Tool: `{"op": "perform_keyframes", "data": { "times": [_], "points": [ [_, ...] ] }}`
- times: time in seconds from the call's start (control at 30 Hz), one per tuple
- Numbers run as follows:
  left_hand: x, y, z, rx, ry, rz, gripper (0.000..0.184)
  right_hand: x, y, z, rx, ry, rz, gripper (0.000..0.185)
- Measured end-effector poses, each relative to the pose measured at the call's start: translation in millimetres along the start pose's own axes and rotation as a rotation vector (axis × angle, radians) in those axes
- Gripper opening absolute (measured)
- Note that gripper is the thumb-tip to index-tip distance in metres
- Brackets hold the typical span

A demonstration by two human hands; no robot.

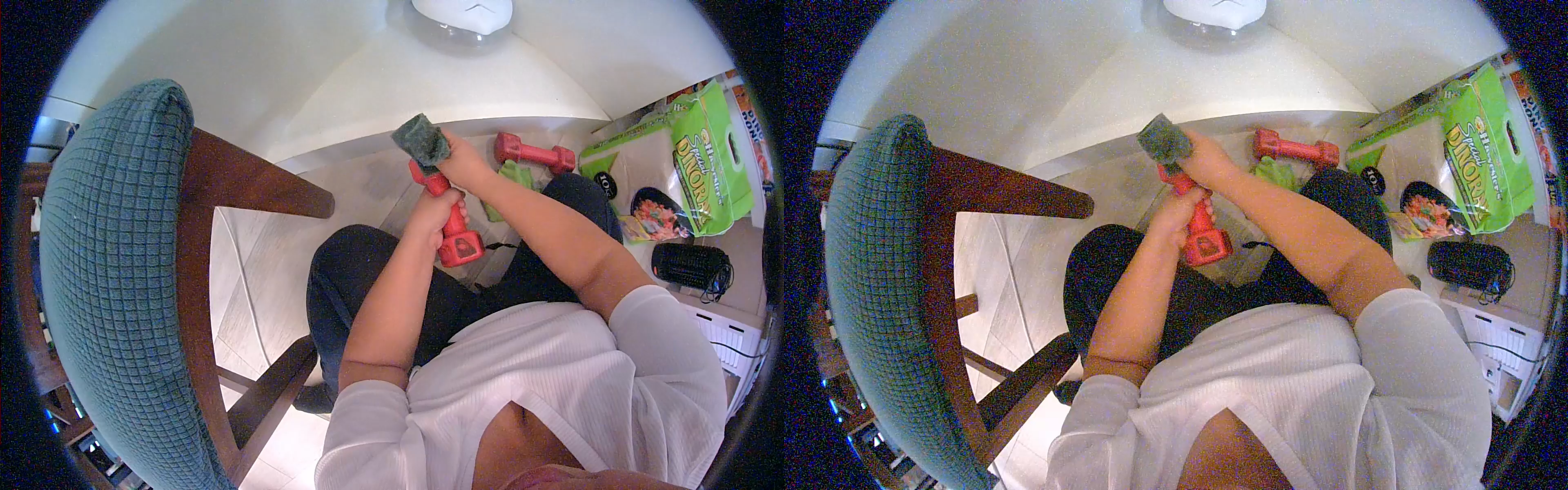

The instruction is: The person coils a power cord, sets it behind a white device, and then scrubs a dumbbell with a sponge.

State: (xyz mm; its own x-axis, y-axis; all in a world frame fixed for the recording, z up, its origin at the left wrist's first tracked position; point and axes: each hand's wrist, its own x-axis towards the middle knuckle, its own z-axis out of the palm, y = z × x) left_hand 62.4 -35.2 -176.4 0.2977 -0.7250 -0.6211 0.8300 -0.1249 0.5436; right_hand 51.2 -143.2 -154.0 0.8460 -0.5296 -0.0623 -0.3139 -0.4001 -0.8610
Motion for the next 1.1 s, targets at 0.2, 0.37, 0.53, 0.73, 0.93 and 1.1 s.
{"op": "perform_keyframes", "data": {
  "times": [0.2, 0.37, 0.53, 0.73, 0.93, 1.1],
  "points": [
    [0.5, 0.4, 0.9, 0.016, 0.008, -0.004, 0.01, 4.5, -12.0, -5.7, -0.079, 0.029, 0.041, 0.034],
    [0.8, -2.8, 0.8, 0.083, -0.026, 0.044, 0.012, 24.3, 12.0, -5.1, 0.252, 0.149, 0.175, 0.033],
    [-1.1, 2.0, 3.1, 0.096, -0.02, 0.008, 0.015, 16.3, 12.5, -42.1, 0.985, 0.025, 0.419, 0.029],
    [-3.4, 4.1, 3.7, 0.054, -0.032, -0.014, 0.016, -14.1, 1.8, -35.0, 0.825, -0.22, 0.319, 0.041],
    [-2.6, 0.7, 0.8, 0.012, -0.025, 0.0, 0.013, 5.2, 27.3, -20.3, 0.444, -0.297, 0.302, 0.038],
    [-3.3, 0.2, -0.3, -0.001, -0.005, 0.003, 0.01, 0.0, -5.1, -17.1, 0.135, -0.162, 0.215, 0.042]
  ]
}}
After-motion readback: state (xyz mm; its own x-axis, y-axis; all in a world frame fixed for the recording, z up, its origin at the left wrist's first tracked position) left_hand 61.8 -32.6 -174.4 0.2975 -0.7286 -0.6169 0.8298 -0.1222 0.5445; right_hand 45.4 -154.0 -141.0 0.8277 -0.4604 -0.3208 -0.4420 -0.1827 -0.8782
